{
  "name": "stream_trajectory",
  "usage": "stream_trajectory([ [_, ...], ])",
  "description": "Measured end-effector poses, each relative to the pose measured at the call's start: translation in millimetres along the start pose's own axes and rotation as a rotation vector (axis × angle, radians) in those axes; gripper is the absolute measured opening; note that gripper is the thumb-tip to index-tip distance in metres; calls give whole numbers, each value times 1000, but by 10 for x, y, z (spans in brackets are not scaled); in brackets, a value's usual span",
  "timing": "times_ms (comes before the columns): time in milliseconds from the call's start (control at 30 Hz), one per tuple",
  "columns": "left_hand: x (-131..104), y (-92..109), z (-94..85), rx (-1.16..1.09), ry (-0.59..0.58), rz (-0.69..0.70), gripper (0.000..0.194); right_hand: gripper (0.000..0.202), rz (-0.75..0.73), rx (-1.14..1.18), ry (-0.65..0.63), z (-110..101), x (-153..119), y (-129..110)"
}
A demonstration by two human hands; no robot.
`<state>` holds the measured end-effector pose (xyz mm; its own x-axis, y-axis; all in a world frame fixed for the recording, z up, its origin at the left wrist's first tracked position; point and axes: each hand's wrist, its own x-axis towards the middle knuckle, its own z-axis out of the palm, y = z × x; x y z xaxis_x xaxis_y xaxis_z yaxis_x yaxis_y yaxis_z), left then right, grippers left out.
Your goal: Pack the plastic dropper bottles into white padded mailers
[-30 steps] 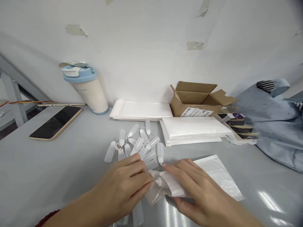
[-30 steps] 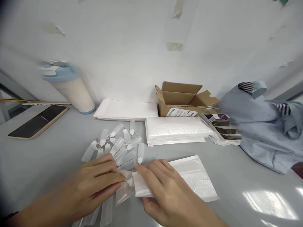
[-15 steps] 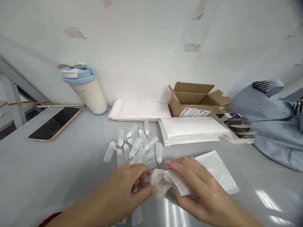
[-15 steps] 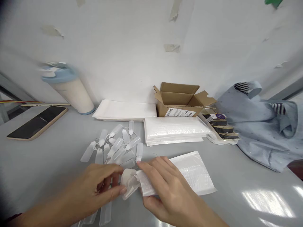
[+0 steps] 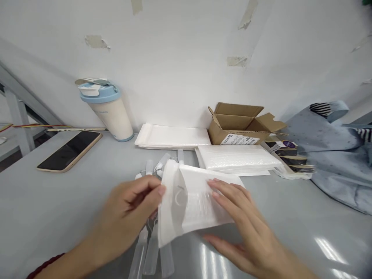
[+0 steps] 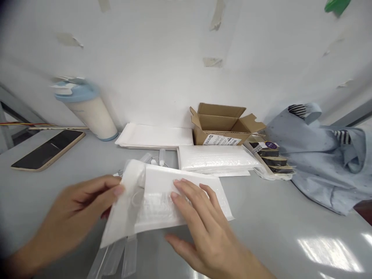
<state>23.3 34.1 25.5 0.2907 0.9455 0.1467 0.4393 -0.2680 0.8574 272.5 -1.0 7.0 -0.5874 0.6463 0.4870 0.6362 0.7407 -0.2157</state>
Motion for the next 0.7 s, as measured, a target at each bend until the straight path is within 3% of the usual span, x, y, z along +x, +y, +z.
stream_trajectory([
  [100,-9,7,42,-36,-109,20,34,64,-24,3,0,27,3,1],
  [200,-23,0,74,-101,-30,-67,32,65,-23,11,10,49,7,7],
  [300,-46,16,92,-140,-156,-88,32,63,-60,14,34,65,3,10],
  [400,-72,58,102,-109,-42,-139,29,64,-64,8,62,76,-4,5],
  [433,-80,72,106,-93,-24,-118,29,65,-63,6,59,77,-6,3],
  [567,-98,97,112,-60,-132,31,29,73,-63,-14,-39,67,0,4],
  [700,-93,56,76,-20,-163,88,27,89,70,-8,-142,31,22,39],
])
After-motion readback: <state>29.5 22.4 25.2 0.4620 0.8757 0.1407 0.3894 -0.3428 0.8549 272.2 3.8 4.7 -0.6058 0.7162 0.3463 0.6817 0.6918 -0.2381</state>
